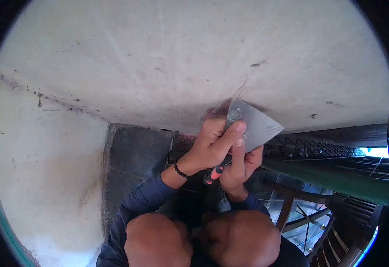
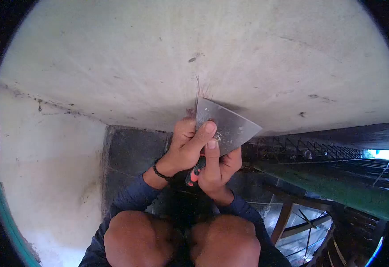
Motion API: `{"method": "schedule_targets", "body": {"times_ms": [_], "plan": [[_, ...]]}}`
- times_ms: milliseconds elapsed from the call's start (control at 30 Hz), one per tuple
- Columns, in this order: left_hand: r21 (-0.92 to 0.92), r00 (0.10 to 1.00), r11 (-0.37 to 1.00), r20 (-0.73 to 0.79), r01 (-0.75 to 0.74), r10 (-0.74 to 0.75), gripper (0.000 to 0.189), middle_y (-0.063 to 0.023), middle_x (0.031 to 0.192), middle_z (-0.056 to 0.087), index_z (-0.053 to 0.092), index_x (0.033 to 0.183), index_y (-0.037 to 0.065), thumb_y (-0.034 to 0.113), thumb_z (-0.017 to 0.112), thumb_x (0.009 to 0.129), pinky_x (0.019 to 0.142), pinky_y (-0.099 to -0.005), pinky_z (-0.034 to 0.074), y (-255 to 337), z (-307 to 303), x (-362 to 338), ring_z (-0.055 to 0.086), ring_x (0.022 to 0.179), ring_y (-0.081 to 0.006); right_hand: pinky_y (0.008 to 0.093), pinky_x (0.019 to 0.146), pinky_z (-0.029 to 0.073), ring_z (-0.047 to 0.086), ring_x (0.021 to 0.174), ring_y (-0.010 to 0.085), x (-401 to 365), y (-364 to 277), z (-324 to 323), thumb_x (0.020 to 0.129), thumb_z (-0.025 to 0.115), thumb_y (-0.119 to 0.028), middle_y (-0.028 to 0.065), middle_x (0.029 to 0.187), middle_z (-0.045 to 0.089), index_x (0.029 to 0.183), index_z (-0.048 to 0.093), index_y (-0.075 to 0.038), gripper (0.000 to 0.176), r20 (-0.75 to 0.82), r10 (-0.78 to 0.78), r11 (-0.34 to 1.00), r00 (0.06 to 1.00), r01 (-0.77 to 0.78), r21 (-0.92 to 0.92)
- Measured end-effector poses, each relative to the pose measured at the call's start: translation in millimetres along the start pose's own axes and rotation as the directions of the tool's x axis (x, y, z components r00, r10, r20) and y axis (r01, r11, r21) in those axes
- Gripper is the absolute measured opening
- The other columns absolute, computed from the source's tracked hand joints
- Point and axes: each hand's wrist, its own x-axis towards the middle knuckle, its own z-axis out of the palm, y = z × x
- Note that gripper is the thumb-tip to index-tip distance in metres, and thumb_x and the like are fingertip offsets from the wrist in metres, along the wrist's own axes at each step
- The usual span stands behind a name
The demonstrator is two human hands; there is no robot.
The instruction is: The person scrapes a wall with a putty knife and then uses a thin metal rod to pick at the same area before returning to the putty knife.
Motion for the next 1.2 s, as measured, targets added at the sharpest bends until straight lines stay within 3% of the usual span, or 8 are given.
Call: {"method": "schedule_targets", "body": {"times_ms": [67, 167, 267, 500, 800, 900, 1033, 1200], "plan": [[0.057, 0.991, 0.992, 0.074, -0.112, 0.108, 0.035, 0.0061, 0.066, 0.051, 0.056, 0.073, 0.003, 0.029, 0.049, 0.096, 0.050, -0.0220, 0.035, 12.5, -2.4, 10.5, 0.043, 0.062, -0.0021, 0.0255, 0.080, 0.042, 0.053, 0.091, 0.0109, 4.3, -6.4, 2.6, 0.091, 0.051, -0.010, 0.0084, 0.103, 0.058, 0.113, 0.049, 0.004, 0.026, 0.009, -0.034, 0.999, 0.999, 0.034, 0.010], [-0.006, 0.996, 0.998, -0.065, -0.067, 0.067, 0.035, 0.0063, 0.066, 0.051, 0.056, 0.073, 0.003, 0.028, 0.049, 0.096, 0.051, -0.0221, 0.036, -9.8, 5.5, -0.1, 0.044, 0.062, -0.0023, 0.0260, 0.082, 0.042, 0.053, 0.093, 0.0112, 0.8, -1.1, 3.0, 0.092, 0.051, -0.011, 0.0085, 0.104, 0.057, 0.114, 0.049, 0.004, 0.027, 0.001, -0.020, 1.000, 1.000, 0.020, -0.005], [-0.098, 0.994, 0.993, -0.077, 0.064, -0.072, 0.032, 0.0047, 0.065, 0.051, 0.055, 0.077, 0.001, 0.025, 0.049, 0.097, 0.050, -0.0242, 0.037, -25.0, 2.6, -13.0, 0.043, 0.062, -0.0040, 0.0263, 0.083, 0.042, 0.053, 0.094, 0.0114, -6.6, 19.4, -3.5, 0.092, 0.051, -0.011, 0.0087, 0.106, 0.057, 0.115, 0.048, 0.005, 0.028, -0.002, 0.038, 0.999, 0.999, -0.038, -0.028], [-0.071, 0.993, 0.991, -0.025, 0.112, -0.114, 0.035, 0.0052, 0.065, 0.052, 0.056, 0.072, 0.002, 0.027, 0.050, 0.096, 0.050, -0.0221, 0.035, -19.6, -2.5, -11.3, 0.044, 0.062, -0.0023, 0.0262, 0.084, 0.041, 0.053, 0.094, 0.0114, -8.1, 16.4, -6.2, 0.092, 0.050, -0.011, 0.0091, 0.106, 0.057, 0.116, 0.048, 0.005, 0.028, 0.002, 0.059, 0.997, 0.998, -0.059, -0.042], [0.043, 0.982, 0.983, 0.058, -0.180, 0.178, 0.036, 0.0046, 0.061, 0.049, 0.052, 0.068, 0.001, 0.026, 0.051, 0.095, 0.046, -0.0248, 0.034, 11.8, 2.1, 16.2, 0.041, 0.058, -0.0032, 0.0259, 0.081, 0.042, 0.053, 0.092, 0.0113, 9.2, -0.2, 0.8, 0.092, 0.050, -0.011, 0.0089, 0.105, 0.057, 0.115, 0.047, 0.005, 0.029, -0.003, -0.112, 0.993, 0.994, 0.112, -0.044], [0.050, 0.997, 0.997, -0.060, -0.053, 0.056, 0.038, 0.0041, 0.060, 0.049, 0.052, 0.068, 0.001, 0.027, 0.051, 0.095, 0.046, -0.0255, 0.034, -6.2, 5.5, -0.1, 0.042, 0.057, -0.0036, 0.0256, 0.080, 0.042, 0.053, 0.092, 0.0109, -1.5, 10.9, -3.6, 0.092, 0.050, -0.012, 0.0085, 0.104, 0.057, 0.114, 0.047, 0.004, 0.028, -0.014, -0.023, 1.000, 1.000, 0.023, -0.021], [-0.041, 0.993, 0.994, -0.039, 0.106, -0.108, 0.038, 0.0055, 0.062, 0.050, 0.052, 0.068, 0.002, 0.028, 0.050, 0.096, 0.049, -0.0234, 0.036, -28.5, 1.3, -10.0, 0.042, 0.060, -0.0031, 0.0252, 0.080, 0.042, 0.053, 0.091, 0.0104, -8.7, 22.7, -8.0, 0.092, 0.051, -0.012, 0.0080, 0.104, 0.057, 0.114, 0.048, 0.004, 0.028, -0.036, 0.054, 0.997, 0.998, -0.056, -0.044], [0.027, 0.998, 0.998, -0.010, 0.055, -0.055, 0.038, 0.0046, 0.061, 0.050, 0.053, 0.069, 0.002, 0.027, 0.049, 0.096, 0.048, -0.0236, 0.035, -10.6, 2.1, -4.3, 0.042, 0.059, -0.0034, 0.0251, 0.080, 0.042, 0.053, 0.090, 0.0102, -1.9, 7.1, -5.9, 0.092, 0.052, -0.012, 0.0071, 0.103, 0.058, 0.115, 0.049, 0.004, 0.028, -0.024, 0.046, 0.998, 0.999, -0.047, -0.039]]}}
